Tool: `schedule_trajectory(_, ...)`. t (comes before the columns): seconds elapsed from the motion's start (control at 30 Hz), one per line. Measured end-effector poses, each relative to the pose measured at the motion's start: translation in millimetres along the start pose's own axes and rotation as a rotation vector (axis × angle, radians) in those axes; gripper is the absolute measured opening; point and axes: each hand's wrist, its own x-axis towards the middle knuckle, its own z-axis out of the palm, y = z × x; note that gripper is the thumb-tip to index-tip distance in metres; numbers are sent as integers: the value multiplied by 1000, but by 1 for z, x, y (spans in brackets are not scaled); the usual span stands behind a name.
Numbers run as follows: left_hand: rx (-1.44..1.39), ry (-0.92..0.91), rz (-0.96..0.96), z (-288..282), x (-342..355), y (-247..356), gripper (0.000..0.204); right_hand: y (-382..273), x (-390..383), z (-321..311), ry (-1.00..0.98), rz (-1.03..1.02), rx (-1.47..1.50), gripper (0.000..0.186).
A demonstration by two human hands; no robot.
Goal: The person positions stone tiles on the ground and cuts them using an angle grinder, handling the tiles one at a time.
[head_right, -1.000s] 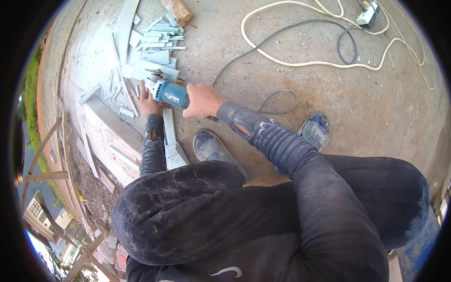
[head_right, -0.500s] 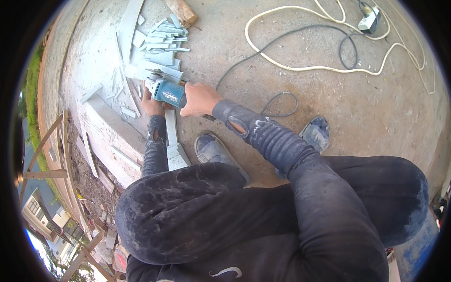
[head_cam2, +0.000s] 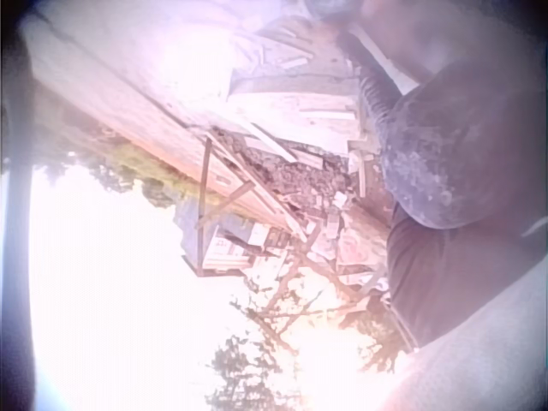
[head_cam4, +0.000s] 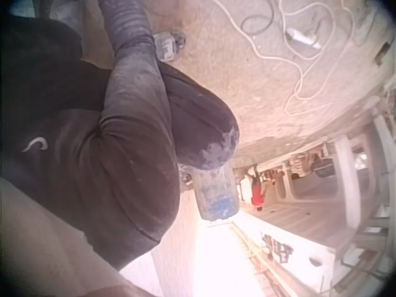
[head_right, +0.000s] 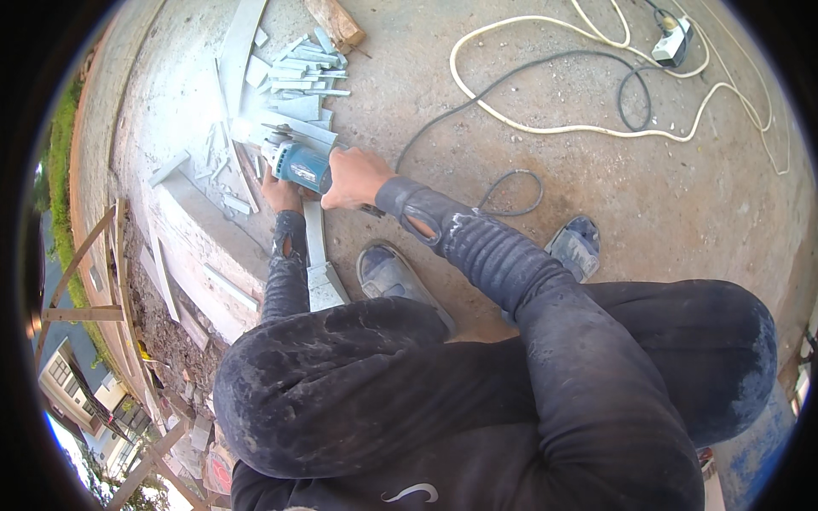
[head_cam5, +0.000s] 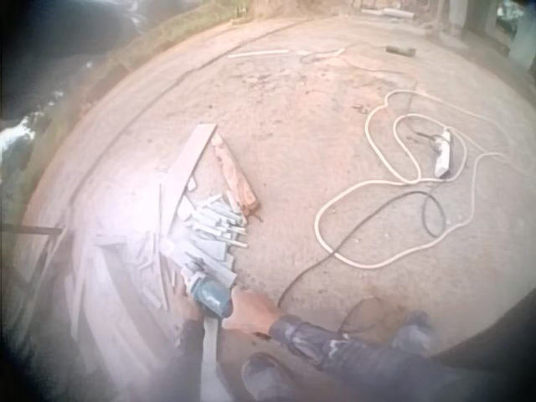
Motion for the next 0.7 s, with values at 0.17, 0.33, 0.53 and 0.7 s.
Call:
schedule_trajectory(0.17, 7, -3, -12, 0, 0, -3, 29, -2, 6, 0, -13, 25, -7, 56)
schedule_trajectory(0.33, 53, 18, 60, -7, 8, -17, 26, -8, 12, -3, -41, 30, -23, 57)
schedule_trajectory(0.53, 11, -22, -40, -8, 11, -29, 31, -9, 20, -2, -34, 21, -32, 58)
schedule_trajectory(0.7, 19, -38, -74, -7, 13, -37, 24, -10, 25, -1, -22, 20, -45, 57)
